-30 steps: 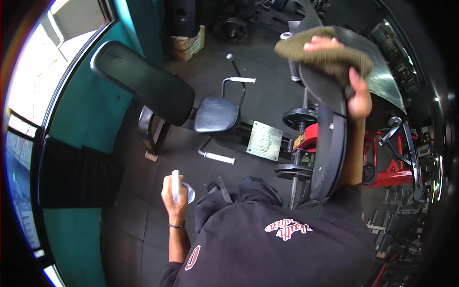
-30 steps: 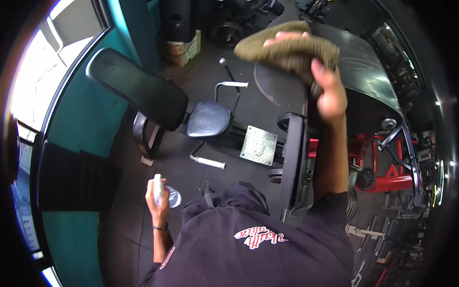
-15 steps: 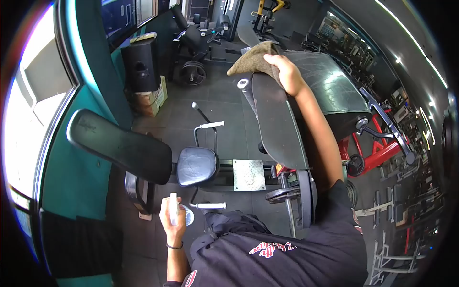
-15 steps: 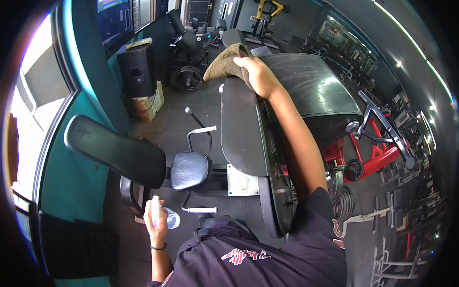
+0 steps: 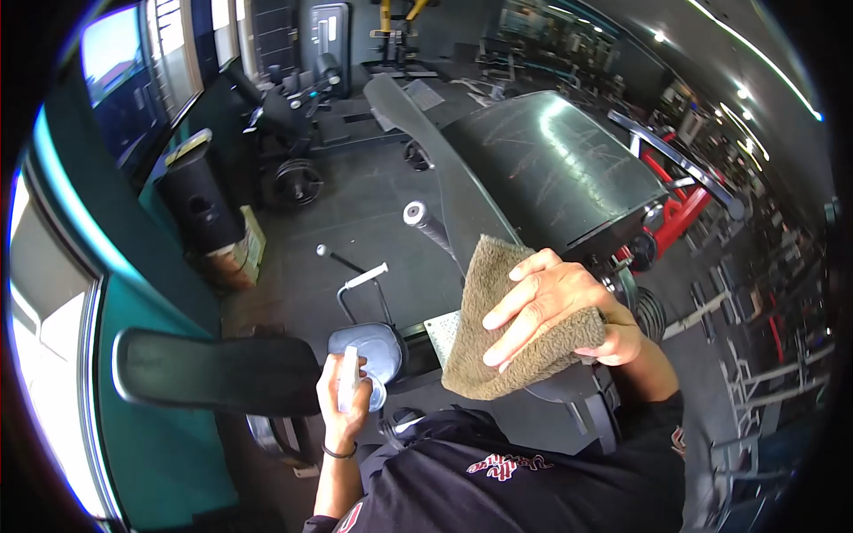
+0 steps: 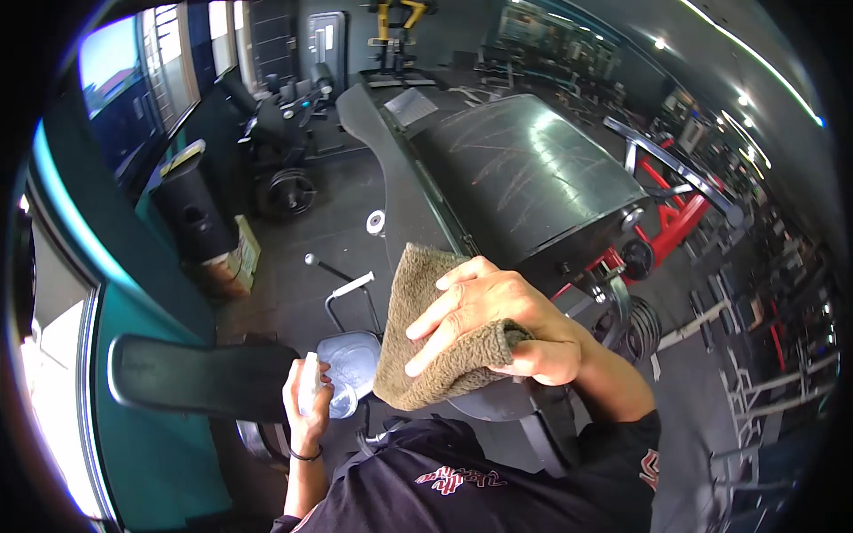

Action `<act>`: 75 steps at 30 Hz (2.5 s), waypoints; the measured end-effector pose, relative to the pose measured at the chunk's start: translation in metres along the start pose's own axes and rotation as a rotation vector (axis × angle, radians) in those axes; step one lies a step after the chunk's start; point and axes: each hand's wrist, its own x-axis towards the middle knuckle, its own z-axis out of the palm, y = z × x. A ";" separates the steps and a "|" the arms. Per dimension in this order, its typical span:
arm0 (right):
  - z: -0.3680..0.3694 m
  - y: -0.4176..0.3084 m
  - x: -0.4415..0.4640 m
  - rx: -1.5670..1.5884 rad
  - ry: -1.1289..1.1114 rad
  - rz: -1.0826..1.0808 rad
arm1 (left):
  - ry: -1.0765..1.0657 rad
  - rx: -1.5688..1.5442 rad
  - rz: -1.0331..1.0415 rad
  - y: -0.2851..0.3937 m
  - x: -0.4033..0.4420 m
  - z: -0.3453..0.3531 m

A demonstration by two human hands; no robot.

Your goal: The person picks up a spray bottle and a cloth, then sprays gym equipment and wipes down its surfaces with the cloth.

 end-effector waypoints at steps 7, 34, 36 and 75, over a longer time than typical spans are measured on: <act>0.018 -0.036 -0.019 0.445 0.409 0.500 | -0.296 -0.064 0.002 0.002 0.042 -0.031; 0.122 -0.123 -0.142 0.186 0.175 -0.124 | -0.908 0.349 0.671 0.250 0.002 -0.006; 0.119 -0.106 -0.186 0.273 0.162 -0.141 | -0.943 0.016 0.908 0.240 -0.034 0.033; -0.034 0.101 -0.542 1.354 0.942 0.580 | 0.514 0.565 -0.084 0.103 -0.105 0.486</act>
